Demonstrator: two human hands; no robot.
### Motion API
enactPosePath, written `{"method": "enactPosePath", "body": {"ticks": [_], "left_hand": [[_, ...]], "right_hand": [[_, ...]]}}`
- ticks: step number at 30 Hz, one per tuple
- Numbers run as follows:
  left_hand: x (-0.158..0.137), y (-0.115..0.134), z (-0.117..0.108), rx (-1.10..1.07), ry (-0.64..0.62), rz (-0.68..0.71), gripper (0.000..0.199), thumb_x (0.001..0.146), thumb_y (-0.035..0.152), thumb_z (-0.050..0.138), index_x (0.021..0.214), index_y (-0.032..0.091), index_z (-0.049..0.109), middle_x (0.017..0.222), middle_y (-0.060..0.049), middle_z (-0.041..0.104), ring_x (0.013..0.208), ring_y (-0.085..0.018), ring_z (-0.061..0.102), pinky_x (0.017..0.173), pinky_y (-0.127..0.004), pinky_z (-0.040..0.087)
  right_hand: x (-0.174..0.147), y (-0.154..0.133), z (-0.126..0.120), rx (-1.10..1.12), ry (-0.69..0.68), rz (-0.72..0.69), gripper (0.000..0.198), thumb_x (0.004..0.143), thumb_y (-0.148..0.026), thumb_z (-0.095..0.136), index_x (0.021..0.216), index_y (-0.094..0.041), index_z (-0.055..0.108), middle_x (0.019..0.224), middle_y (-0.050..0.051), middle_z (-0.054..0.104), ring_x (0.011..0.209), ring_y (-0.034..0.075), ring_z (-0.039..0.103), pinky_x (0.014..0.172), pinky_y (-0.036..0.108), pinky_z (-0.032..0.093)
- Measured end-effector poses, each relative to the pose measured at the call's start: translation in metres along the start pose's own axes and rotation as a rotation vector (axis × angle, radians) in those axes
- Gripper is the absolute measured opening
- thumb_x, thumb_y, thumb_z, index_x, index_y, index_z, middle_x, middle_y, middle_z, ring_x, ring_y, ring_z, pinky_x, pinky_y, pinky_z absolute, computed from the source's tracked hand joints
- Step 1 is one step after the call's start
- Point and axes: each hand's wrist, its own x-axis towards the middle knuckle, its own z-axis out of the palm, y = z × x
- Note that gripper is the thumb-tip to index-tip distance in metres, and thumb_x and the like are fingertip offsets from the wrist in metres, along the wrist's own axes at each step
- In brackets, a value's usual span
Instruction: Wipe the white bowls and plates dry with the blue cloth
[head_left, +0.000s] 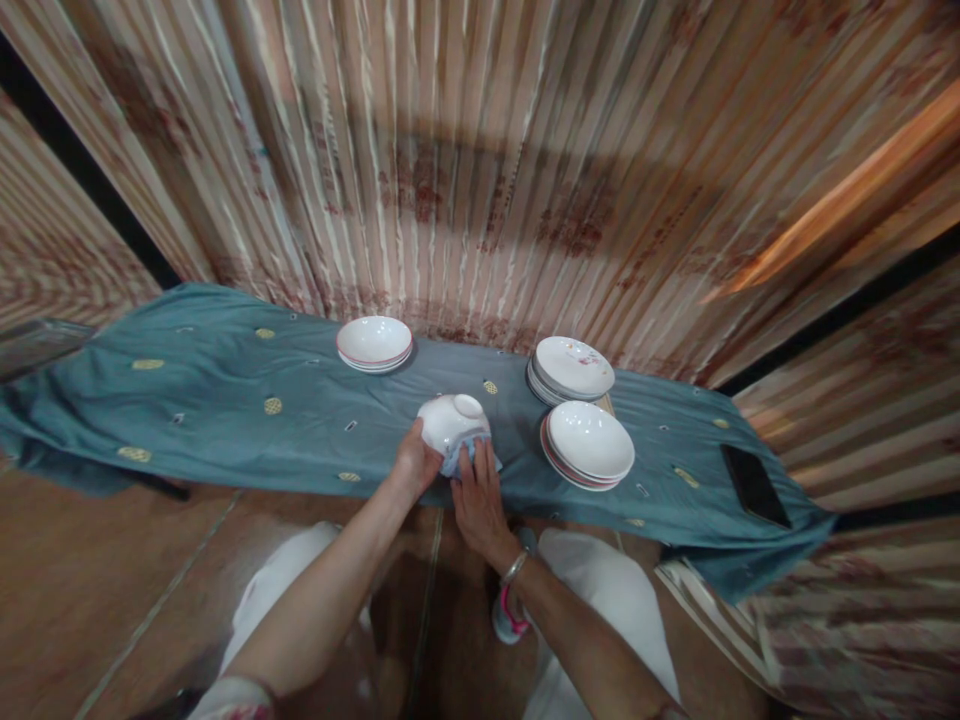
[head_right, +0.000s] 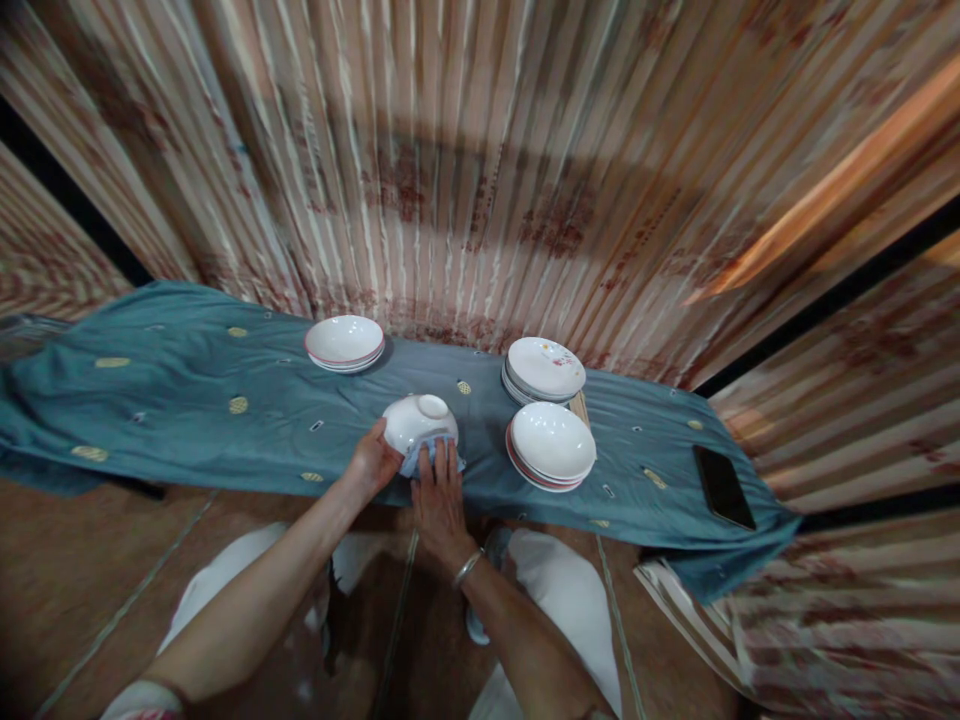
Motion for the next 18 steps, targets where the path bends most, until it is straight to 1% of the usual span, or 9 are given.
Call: {"method": "enactPosePath", "body": {"ticks": [4, 6, 8, 12, 15, 18], "left_hand": [[-0.006, 0.004, 0.001, -0.005, -0.004, -0.068, 0.05, 0.102, 0.029, 0.03, 0.143, 0.007, 0.05, 0.104, -0.013, 0.078, 0.101, -0.024, 0.073, 0.096, -0.035, 0.055], [-0.008, 0.007, 0.0, -0.021, -0.023, -0.13, 0.053, 0.103, 0.033, 0.028, 0.141, 0.005, 0.052, 0.101, -0.014, 0.078, 0.099, -0.025, 0.074, 0.091, -0.034, 0.057], [-0.01, 0.009, -0.003, -0.038, -0.028, -0.172, 0.054, 0.103, 0.037, 0.026, 0.136, 0.006, 0.056, 0.097, -0.014, 0.078, 0.095, -0.025, 0.075, 0.085, -0.033, 0.059], [-0.011, 0.014, -0.007, -0.032, 0.005, -0.179, 0.052, 0.103, 0.04, 0.029, 0.124, 0.006, 0.063, 0.083, -0.012, 0.078, 0.087, -0.024, 0.076, 0.078, -0.031, 0.06], [-0.01, 0.016, -0.01, -0.032, 0.018, -0.185, 0.051, 0.103, 0.04, 0.03, 0.115, 0.006, 0.066, 0.077, -0.012, 0.076, 0.085, -0.023, 0.076, 0.077, -0.03, 0.06], [-0.009, 0.016, -0.013, -0.059, 0.015, -0.19, 0.047, 0.103, 0.041, 0.032, 0.102, 0.01, 0.068, 0.077, -0.01, 0.075, 0.089, -0.022, 0.075, 0.08, -0.03, 0.06]], "right_hand": [[0.007, -0.003, -0.011, -0.115, -0.077, -0.085, 0.06, 0.095, -0.01, 0.041, 0.155, -0.02, 0.035, 0.16, 0.016, 0.035, 0.152, 0.036, 0.019, 0.102, 0.057, 0.048], [0.013, -0.004, -0.019, -0.148, -0.112, -0.157, 0.058, 0.096, -0.01, 0.04, 0.153, -0.022, 0.038, 0.159, 0.013, 0.038, 0.152, 0.035, 0.021, 0.101, 0.054, 0.049], [0.02, -0.005, -0.027, -0.161, -0.141, -0.241, 0.056, 0.097, -0.009, 0.039, 0.152, -0.021, 0.041, 0.158, 0.011, 0.041, 0.152, 0.033, 0.021, 0.104, 0.053, 0.046], [0.041, -0.006, -0.042, -0.145, -0.192, -0.395, 0.051, 0.098, -0.011, 0.039, 0.148, -0.017, 0.046, 0.156, 0.01, 0.044, 0.152, 0.03, 0.021, 0.114, 0.052, 0.036], [0.062, -0.011, -0.048, -0.139, -0.249, -0.453, 0.046, 0.099, -0.013, 0.041, 0.143, -0.017, 0.052, 0.151, 0.01, 0.05, 0.149, 0.028, 0.027, 0.116, 0.051, 0.033], [0.086, -0.018, -0.05, -0.145, -0.318, -0.486, 0.036, 0.1, -0.017, 0.044, 0.133, -0.017, 0.06, 0.145, 0.01, 0.056, 0.143, 0.028, 0.036, 0.116, 0.05, 0.033]]}}
